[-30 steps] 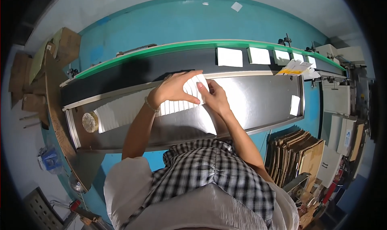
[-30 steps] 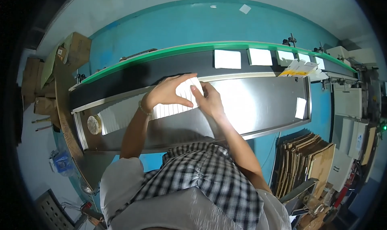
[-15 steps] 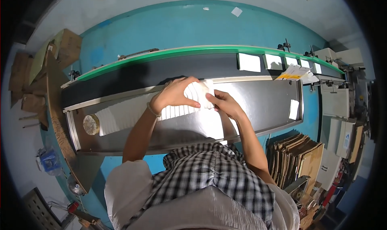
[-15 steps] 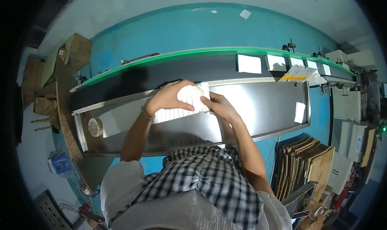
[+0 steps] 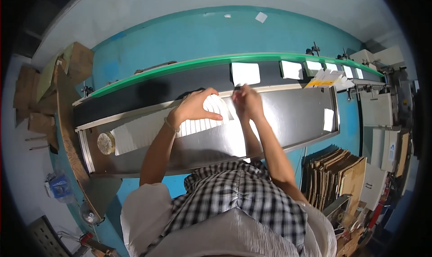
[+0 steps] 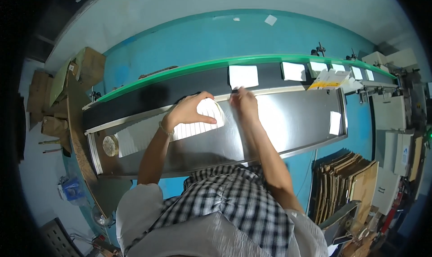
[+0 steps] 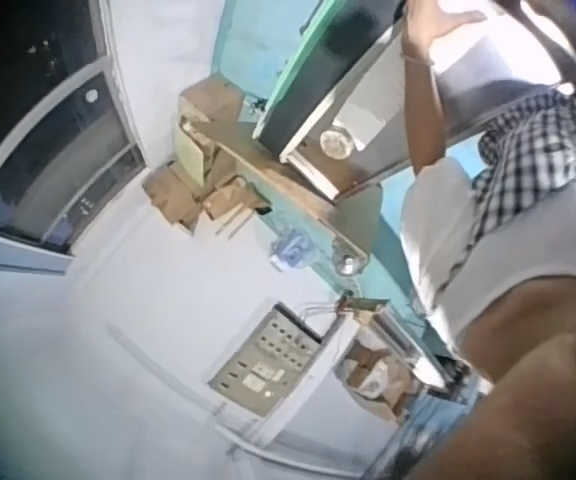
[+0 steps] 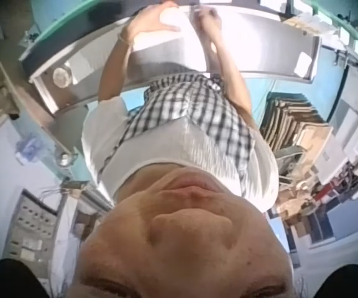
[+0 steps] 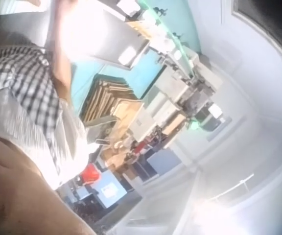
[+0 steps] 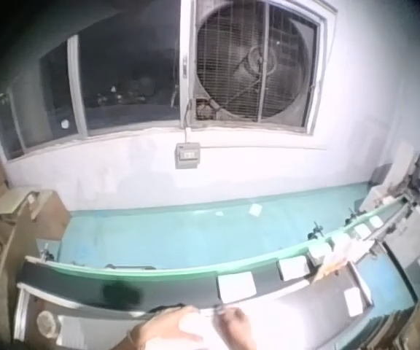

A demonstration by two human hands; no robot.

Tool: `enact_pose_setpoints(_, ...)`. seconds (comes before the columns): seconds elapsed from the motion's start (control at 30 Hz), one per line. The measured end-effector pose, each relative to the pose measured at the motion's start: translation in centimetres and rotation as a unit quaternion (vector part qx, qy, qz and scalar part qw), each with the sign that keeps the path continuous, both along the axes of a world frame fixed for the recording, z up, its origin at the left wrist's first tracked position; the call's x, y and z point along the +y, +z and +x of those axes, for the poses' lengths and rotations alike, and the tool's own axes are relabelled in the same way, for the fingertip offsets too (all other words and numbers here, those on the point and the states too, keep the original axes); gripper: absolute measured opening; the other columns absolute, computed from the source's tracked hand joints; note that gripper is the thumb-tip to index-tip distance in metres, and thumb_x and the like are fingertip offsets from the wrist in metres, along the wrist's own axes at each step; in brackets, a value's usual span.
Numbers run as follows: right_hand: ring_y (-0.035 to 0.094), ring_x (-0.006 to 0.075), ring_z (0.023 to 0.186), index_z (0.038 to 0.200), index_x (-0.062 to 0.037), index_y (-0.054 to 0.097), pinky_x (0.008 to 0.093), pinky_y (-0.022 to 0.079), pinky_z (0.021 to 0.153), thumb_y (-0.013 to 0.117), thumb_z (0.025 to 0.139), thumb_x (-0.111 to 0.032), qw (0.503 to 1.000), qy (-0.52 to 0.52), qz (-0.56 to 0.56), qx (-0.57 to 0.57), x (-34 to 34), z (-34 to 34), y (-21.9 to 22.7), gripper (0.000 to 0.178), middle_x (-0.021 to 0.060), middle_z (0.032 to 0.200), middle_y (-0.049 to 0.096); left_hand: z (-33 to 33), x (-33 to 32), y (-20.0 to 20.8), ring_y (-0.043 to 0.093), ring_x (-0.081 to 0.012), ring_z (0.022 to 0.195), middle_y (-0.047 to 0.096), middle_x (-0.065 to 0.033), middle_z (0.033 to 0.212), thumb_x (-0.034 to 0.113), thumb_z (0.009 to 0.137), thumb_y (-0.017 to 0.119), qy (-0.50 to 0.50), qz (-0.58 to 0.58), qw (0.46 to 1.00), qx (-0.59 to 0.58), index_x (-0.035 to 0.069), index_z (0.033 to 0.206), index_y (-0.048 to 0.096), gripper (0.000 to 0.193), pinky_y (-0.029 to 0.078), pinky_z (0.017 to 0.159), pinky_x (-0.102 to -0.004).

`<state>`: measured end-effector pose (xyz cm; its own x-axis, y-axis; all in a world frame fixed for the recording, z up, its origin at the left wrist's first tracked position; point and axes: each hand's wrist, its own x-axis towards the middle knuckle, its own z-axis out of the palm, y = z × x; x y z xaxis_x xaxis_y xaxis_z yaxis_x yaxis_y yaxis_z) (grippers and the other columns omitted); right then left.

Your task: The person is collecting stacks of paper or cardboard products from a processing machine and organizing them on a sorting table for packaging.

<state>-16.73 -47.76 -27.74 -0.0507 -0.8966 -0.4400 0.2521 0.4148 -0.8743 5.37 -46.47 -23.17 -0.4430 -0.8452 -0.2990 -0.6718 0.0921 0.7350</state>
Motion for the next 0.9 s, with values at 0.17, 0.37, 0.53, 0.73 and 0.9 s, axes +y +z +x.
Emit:
enact_pose_setpoints(0.17, 0.064, 0.0156, 0.091, 0.114, 0.0063, 0.065, 0.0293, 0.05, 0.083, 0.065, 0.097, -0.041, 0.911, 0.234, -0.12, 0.319, 4.4, 2.7, 2.8, 0.05, 0.0098, 0.097, 0.069, 0.3, -0.1, 0.3, 0.061, -0.0375, 0.117, 0.064, -0.0204, 0.124, 0.044, 0.067, 0.088, -0.029, -0.015, 0.999, 0.023, 0.006, 0.134, 0.053, 0.085, 0.048, 0.097, -0.0412)
enact_pose_setpoints(0.37, 0.065, 0.0185, 0.089, 0.122, 0.005, 0.062, 0.03, 0.051, 0.076, 0.064, 0.097, -0.032, 0.98, 0.169, 0.084, 0.065, 4.5, 0.5, -0.4, 0.045, 0.014, 0.099, 0.07, 1.1, 0.5, 0.0, 0.06, -0.0345, 0.12, 0.062, -0.0146, 0.13, 0.044, 0.069, 0.088, -0.033, -0.022, 0.999, 0.001, 0.012, 0.134, 0.054, 0.08, 0.047, 0.1, -0.0395)
enact_pose_setpoints(0.53, 0.07, 0.019, 0.084, 0.113, 0.0105, 0.058, 0.0265, 0.057, 0.071, 0.063, 0.098, -0.018, 0.998, 0.036, 0.054, -0.022, 0.8, 0.4, 0.7, 0.032, 0.0133, 0.096, 0.069, 1.1, 0.6, 0.1, 0.062, -0.0337, 0.115, 0.065, -0.0153, 0.124, 0.043, 0.069, 0.088, -0.02, -0.035, 0.999, 0.017, 0.011, 0.131, 0.055, 0.077, 0.049, 0.097, -0.0393)
enact_pose_setpoints(0.73, 0.066, 0.0185, 0.085, 0.142, 0.0037, 0.035, 0.0308, 0.055, 0.072, 0.073, 0.091, -0.043, 0.968, -0.015, -0.079, 0.237, -1.0, -3.1, -1.7, 0.079, 0.0155, 0.099, 0.067, 1.4, 1.1, 0.3, 0.062, -0.034, 0.115, 0.065, -0.0167, 0.122, 0.041, 0.069, 0.088, 0.003, -0.026, 0.999, 0.024, 0.009, 0.129, 0.057, 0.075, 0.048, 0.096, -0.0384)
enact_pose_setpoints(0.9, 0.061, 0.0152, 0.08, 0.147, 0.012, 0.025, 0.0279, 0.05, 0.071, 0.069, 0.095, -0.035, 0.97, -0.06, -0.057, 0.229, -5.1, -11.1, -3.0, 0.082, 0.0124, 0.094, 0.065, 1.2, 0.8, 0.2, 0.062, -0.0367, 0.117, 0.065, -0.0181, 0.125, 0.049, 0.067, 0.087, -0.003, -0.024, 1.0, 0.019, 0.009, 0.129, 0.056, 0.079, 0.049, 0.098, -0.0425)
